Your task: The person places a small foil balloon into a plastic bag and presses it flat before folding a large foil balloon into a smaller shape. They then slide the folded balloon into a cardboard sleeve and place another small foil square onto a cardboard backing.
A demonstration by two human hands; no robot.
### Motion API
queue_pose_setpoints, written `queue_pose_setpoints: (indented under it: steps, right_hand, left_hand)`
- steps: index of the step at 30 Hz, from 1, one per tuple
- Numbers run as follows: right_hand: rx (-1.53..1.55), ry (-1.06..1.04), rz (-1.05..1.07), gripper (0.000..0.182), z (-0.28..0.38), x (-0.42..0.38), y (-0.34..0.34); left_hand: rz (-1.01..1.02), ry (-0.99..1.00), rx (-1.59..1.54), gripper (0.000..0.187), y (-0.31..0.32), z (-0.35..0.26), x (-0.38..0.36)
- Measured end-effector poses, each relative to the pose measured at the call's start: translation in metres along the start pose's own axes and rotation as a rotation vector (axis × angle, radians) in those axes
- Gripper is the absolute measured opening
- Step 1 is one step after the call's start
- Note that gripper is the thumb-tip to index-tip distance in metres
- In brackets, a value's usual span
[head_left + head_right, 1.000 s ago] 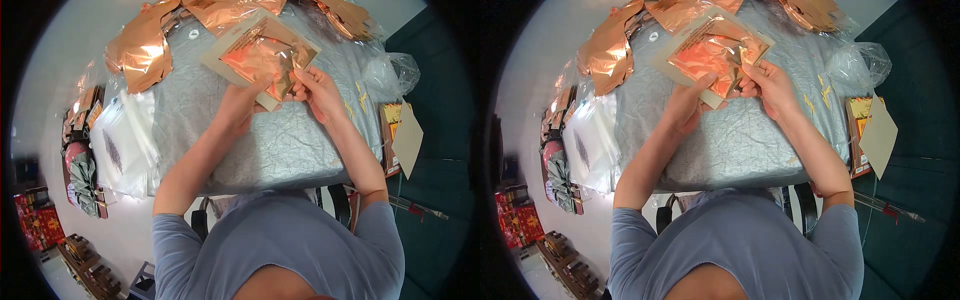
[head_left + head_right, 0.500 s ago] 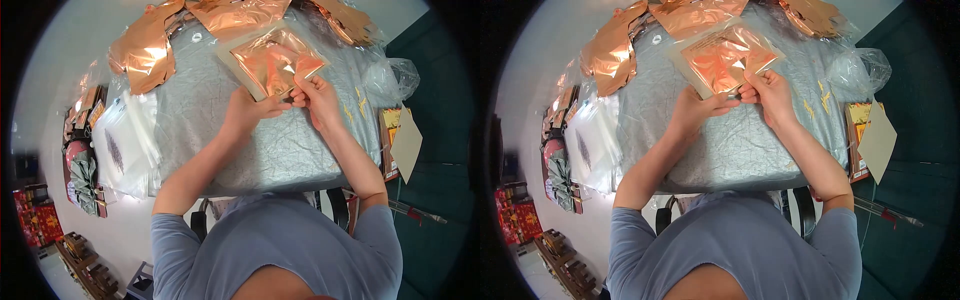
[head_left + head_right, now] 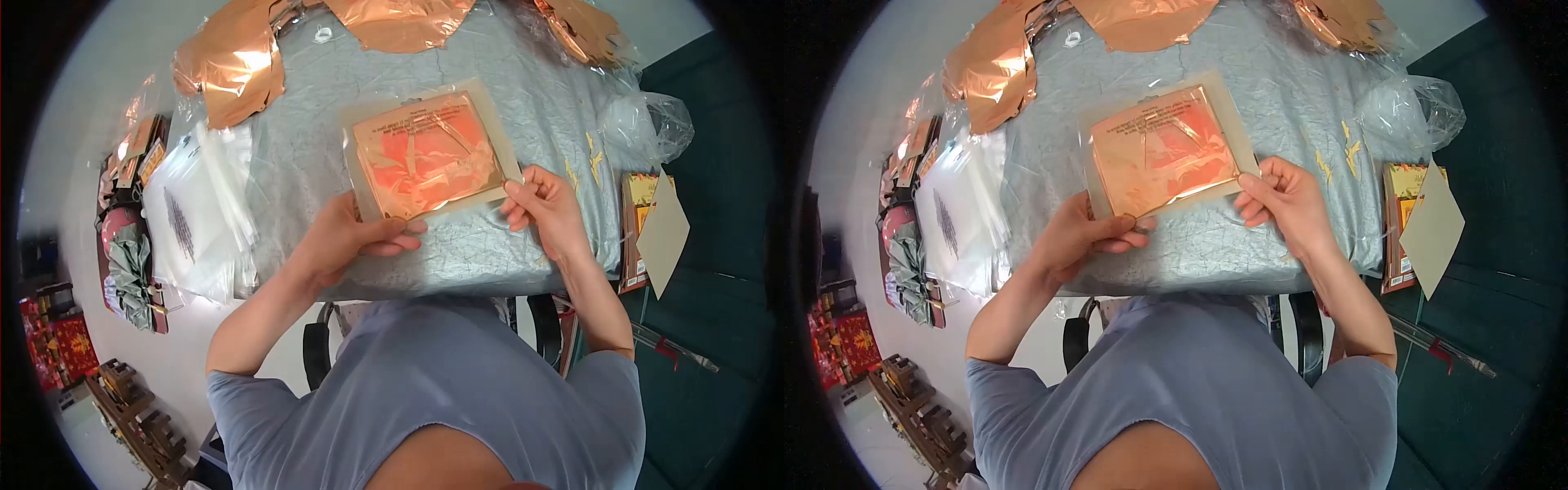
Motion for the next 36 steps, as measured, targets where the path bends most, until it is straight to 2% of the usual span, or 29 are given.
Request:
queue_pose_setpoints:
  steps: [6,15,17,21,23,25,26,28,30,31,32,33,34,36]
  right_hand:
    - [-0.051,0.020,-0.039,0.024,-0.006,-0.017,0.012]
    - [-0.415,0.056,-0.071,0.032,-0.004,-0.029,0.019]
    - [-0.480,0.147,0.016,0.025,-0.001,-0.029,0.019]
    - [-0.480,0.197,0.136,0.016,0.023,-0.036,0.003]
    - [-0.694,0.196,0.236,0.014,0.037,-0.028,-0.014]
    - [-0.640,0.013,0.197,0.017,0.050,-0.002,-0.019]
    - [-0.652,-0.066,0.159,0.020,0.056,0.017,-0.021]
    - [-0.688,-0.196,0.078,0.024,0.065,0.059,-0.017]
    - [-0.710,-0.252,0.035,0.026,0.070,0.092,-0.005]
    - [-0.685,-0.189,0.075,0.024,0.067,0.109,0.003]
    - [-0.660,-0.123,0.115,0.024,0.062,0.120,0.006]
    - [-0.661,-0.129,0.115,0.024,0.059,0.127,0.006]
    - [-0.677,-0.162,0.147,0.023,0.056,0.133,0.008]
    - [-0.689,-0.191,0.181,0.023,0.051,0.137,0.010]
  left_hand:
    - [-0.087,-0.032,0.003,0.040,0.008,0.009,-0.020]
    - [-0.095,-0.028,0.055,0.041,0.015,0.014,-0.034]
    - [-0.100,-0.033,0.152,0.046,0.015,0.011,-0.038]
    - [-0.116,-0.109,0.252,0.044,-0.015,0.001,-0.061]
    - [-0.278,-0.181,0.786,0.033,-0.044,-0.021,-0.067]
    - [-0.587,-0.186,1.391,0.022,-0.051,-0.052,-0.064]
    - [-0.748,0.029,1.646,0.020,-0.052,-0.066,-0.060]
    - [-0.729,0.591,1.503,0.020,-0.053,-0.085,-0.038]
    - [-0.615,0.791,1.406,0.020,-0.064,-0.093,-0.002]
    - [-0.623,0.796,1.408,0.020,-0.066,-0.095,0.012]
    - [-0.572,0.681,1.327,0.020,-0.070,-0.095,0.029]
    - [-0.519,0.566,1.244,0.019,-0.073,-0.095,0.041]
    - [-0.523,0.569,1.246,0.019,-0.074,-0.099,0.045]
    - [-0.390,0.370,1.147,0.017,-0.078,-0.096,0.056]
Point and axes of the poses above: each hand's wrist, its own x-axis towards the middle knuckle, its own y-axis out of the palm, z = x × y, the point moved 5 cm from there along x, towards the middle knuckle, and after that the axes turned 7 degrees about z, right-handed, at the moved point
